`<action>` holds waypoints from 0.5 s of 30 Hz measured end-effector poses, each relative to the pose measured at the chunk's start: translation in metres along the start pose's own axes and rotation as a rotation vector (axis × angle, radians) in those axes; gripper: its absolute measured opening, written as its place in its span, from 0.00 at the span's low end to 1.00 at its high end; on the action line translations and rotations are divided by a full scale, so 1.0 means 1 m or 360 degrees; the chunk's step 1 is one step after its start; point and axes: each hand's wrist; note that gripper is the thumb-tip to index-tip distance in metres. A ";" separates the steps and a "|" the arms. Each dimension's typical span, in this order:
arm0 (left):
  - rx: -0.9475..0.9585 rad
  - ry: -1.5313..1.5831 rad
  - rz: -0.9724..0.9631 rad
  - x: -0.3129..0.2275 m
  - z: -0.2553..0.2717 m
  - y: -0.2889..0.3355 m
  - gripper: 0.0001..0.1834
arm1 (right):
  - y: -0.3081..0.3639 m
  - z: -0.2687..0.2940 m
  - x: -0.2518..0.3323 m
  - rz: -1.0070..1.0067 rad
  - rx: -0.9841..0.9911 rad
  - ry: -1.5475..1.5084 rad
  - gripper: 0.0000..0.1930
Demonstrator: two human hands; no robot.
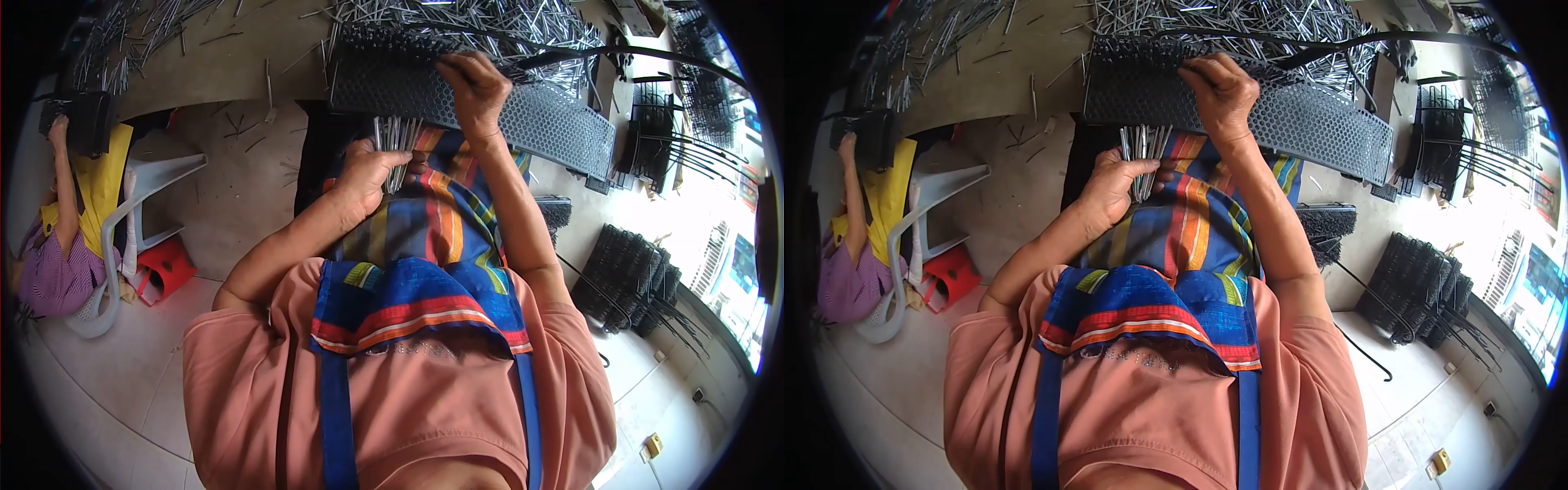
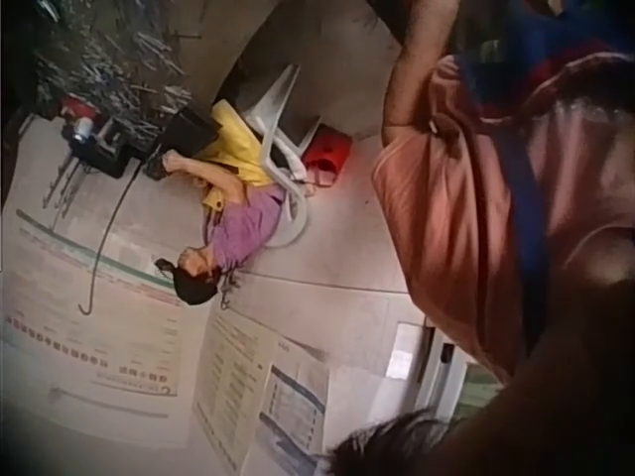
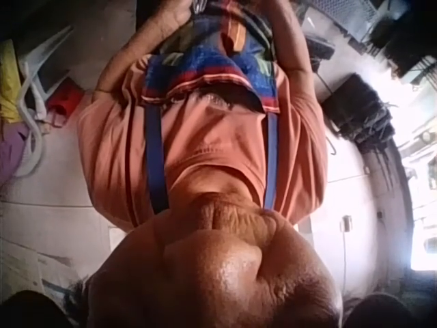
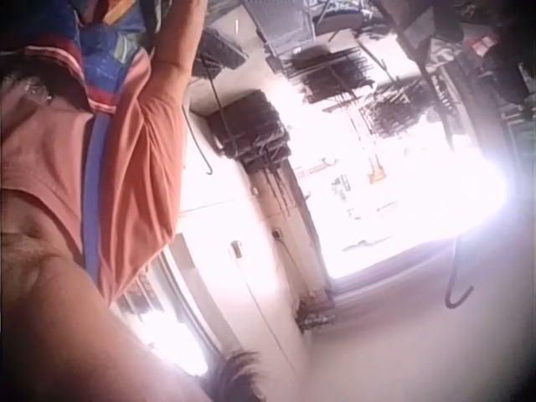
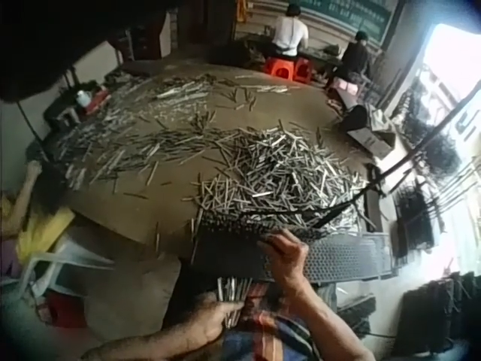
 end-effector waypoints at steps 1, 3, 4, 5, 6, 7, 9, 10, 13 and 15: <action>0.0003 -0.0018 0.0008 0.000 0.000 0.001 0.09 | 0.003 -0.002 0.000 0.0051 0.0028 0.0130 0.06; 0.0009 -0.0032 0.0011 0.000 0.001 0.001 0.09 | 0.005 -0.003 -0.003 0.0103 0.0053 0.0263 0.07; 0.0014 -0.0047 0.0018 0.001 0.001 0.001 0.08 | 0.003 -0.004 0.003 0.0014 -0.0017 0.0286 0.07; 0.0017 -0.0047 0.0020 0.001 0.001 0.002 0.08 | 0.002 -0.005 0.008 -0.0076 -0.0089 0.0309 0.07; -0.0005 -0.0048 -0.0007 0.002 0.000 0.002 0.07 | 0.000 -0.005 0.010 -0.0076 -0.0091 0.0312 0.07; -0.0020 -0.0053 -0.0035 0.001 -0.002 0.002 0.07 | -0.004 -0.004 0.011 -0.0055 -0.0035 0.0341 0.07; -0.0013 -0.0037 -0.0001 0.001 -0.005 0.002 0.07 | -0.008 -0.003 0.011 -0.0033 0.0010 0.0375 0.07; -0.0019 -0.0015 0.0029 0.000 -0.007 0.001 0.06 | -0.010 -0.004 0.011 -0.0005 0.0049 0.0416 0.06; -0.0007 0.0009 -0.0073 0.002 -0.010 -0.004 0.09 | -0.015 -0.002 0.011 -0.0022 0.0133 0.0449 0.07; -0.0021 0.0024 -0.0081 0.002 -0.013 -0.006 0.09 | -0.017 -0.003 0.010 0.0019 0.0117 0.0415 0.06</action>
Point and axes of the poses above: each hand's wrist, its own y-axis away from the middle knuckle, its own z-axis out of the back of the hand, x = y × z, and after that the axes turned 6 degrees about -z, right-handed
